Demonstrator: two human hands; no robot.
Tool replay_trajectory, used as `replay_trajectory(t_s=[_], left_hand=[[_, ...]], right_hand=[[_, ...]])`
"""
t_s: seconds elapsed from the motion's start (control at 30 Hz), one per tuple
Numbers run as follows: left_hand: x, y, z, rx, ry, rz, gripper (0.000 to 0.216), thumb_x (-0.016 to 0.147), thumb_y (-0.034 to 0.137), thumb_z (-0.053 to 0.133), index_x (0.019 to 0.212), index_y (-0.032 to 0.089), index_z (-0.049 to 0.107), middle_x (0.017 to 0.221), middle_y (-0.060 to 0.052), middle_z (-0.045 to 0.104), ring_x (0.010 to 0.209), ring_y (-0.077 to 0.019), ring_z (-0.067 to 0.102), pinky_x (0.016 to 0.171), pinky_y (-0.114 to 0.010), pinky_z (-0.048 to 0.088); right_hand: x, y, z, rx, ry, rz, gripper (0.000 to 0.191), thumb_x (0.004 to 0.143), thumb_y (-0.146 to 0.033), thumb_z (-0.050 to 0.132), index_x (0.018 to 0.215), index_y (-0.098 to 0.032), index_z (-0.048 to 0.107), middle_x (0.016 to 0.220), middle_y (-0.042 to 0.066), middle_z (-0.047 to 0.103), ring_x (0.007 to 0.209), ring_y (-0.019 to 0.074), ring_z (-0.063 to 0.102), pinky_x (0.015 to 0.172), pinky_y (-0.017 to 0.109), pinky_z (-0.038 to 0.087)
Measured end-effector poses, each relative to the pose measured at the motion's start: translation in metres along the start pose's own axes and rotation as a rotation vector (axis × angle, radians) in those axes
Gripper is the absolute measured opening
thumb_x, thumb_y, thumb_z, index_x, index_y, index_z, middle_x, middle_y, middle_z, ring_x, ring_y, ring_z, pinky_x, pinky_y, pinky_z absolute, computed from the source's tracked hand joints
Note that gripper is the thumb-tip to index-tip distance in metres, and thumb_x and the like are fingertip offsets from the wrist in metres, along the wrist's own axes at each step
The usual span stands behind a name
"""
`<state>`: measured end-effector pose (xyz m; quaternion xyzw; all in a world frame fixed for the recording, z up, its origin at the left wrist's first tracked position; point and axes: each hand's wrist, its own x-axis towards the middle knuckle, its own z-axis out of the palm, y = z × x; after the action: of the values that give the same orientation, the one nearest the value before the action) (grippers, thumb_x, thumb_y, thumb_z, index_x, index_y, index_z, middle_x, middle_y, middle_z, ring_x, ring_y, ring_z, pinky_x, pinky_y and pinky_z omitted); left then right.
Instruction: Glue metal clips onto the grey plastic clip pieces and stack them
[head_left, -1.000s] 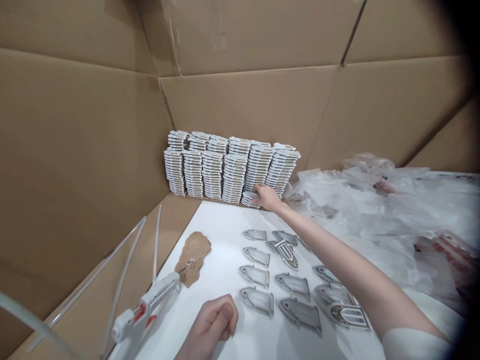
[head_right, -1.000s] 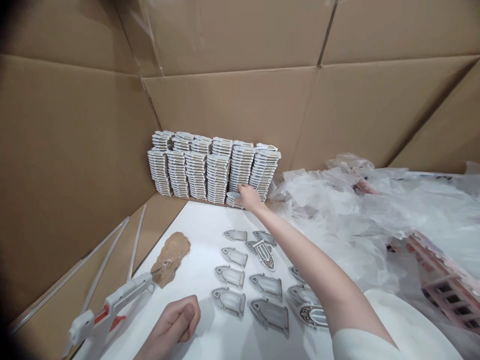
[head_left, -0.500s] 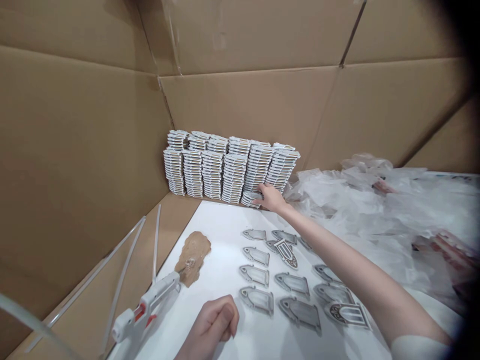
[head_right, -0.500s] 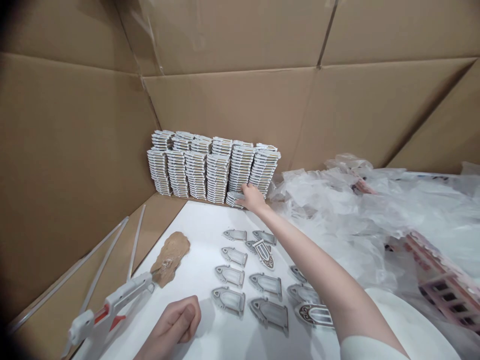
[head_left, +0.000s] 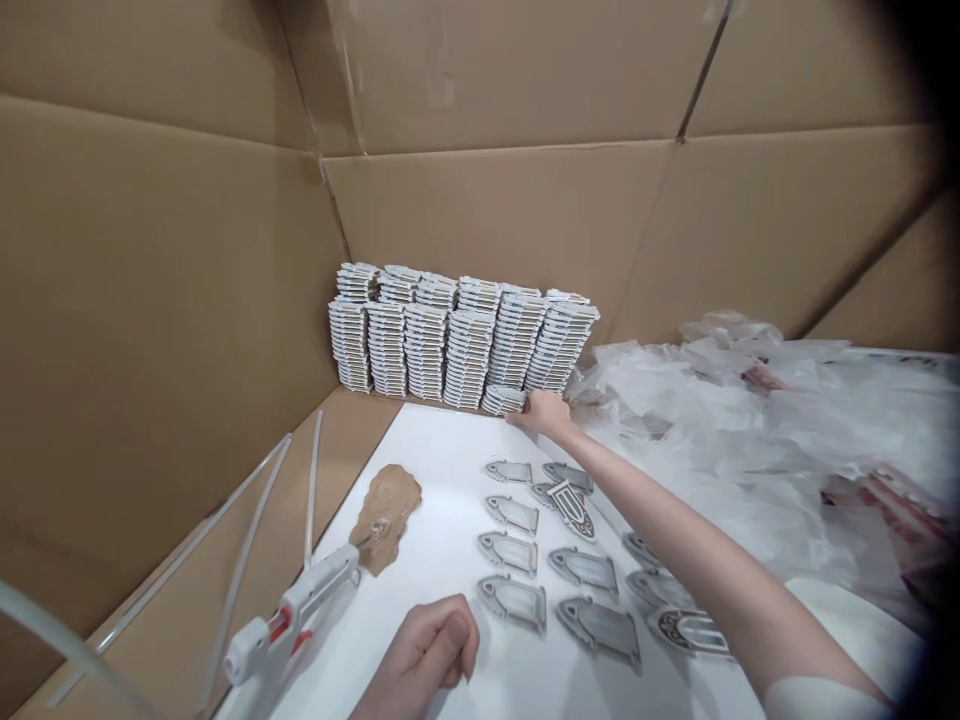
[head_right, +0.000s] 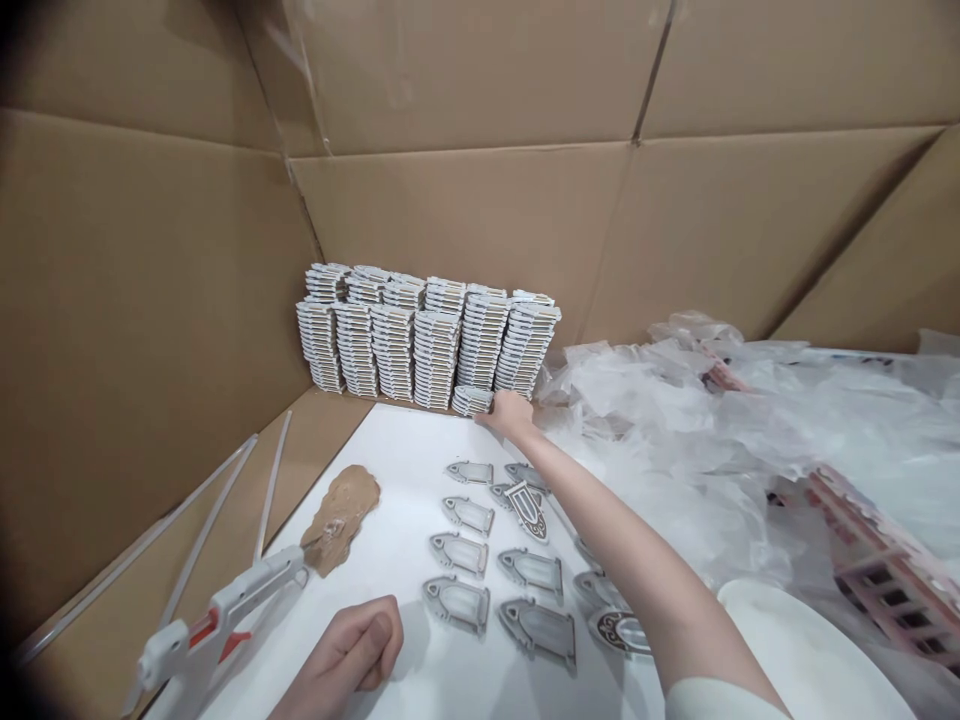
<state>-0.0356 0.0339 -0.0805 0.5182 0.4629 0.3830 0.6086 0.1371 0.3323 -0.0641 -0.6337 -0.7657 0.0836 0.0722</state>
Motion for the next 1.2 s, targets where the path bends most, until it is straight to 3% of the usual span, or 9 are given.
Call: replay_trajectory(t_s=[0.5, 0.9, 1.2], left_hand=[[-0.001, 0.002, 0.0, 0.006, -0.003, -0.021, 0.054, 0.09, 0.063, 0.041, 0.062, 0.017, 0.046, 0.055, 0.004, 0.033, 0.052, -0.0102, 0.027, 0.053, -0.027, 0.02], [-0.002, -0.002, -0.001, 0.032, -0.018, -0.016, 0.053, 0.091, 0.062, 0.038, 0.064, 0.017, 0.046, 0.057, 0.004, 0.033, 0.054, -0.0105, 0.029, 0.053, -0.027, 0.021], [-0.002, 0.003, -0.001, 0.035, -0.02, -0.015, 0.054, 0.091, 0.063, 0.038, 0.063, 0.017, 0.044, 0.057, 0.003, 0.033, 0.054, -0.0105, 0.028, 0.053, -0.027, 0.021]], right_hand=[[0.02, 0.007, 0.003, 0.081, -0.08, -0.04, 0.037, 0.074, -0.048, 0.069, 0.093, -0.016, 0.068, 0.095, 0.011, 0.072, 0.093, 0.0264, 0.067, 0.069, 0.028, 0.048], [0.021, 0.006, -0.004, 0.188, -0.173, -0.061, 0.022, 0.074, -0.038, 0.069, 0.068, -0.018, 0.065, 0.069, 0.005, 0.071, 0.069, 0.0194, 0.067, 0.064, 0.025, 0.047], [0.026, 0.008, 0.0, 0.251, -0.231, -0.042, 0.02, 0.067, -0.033, 0.074, 0.075, -0.017, 0.064, 0.071, 0.004, 0.071, 0.06, 0.0159, 0.065, 0.054, 0.022, 0.045]])
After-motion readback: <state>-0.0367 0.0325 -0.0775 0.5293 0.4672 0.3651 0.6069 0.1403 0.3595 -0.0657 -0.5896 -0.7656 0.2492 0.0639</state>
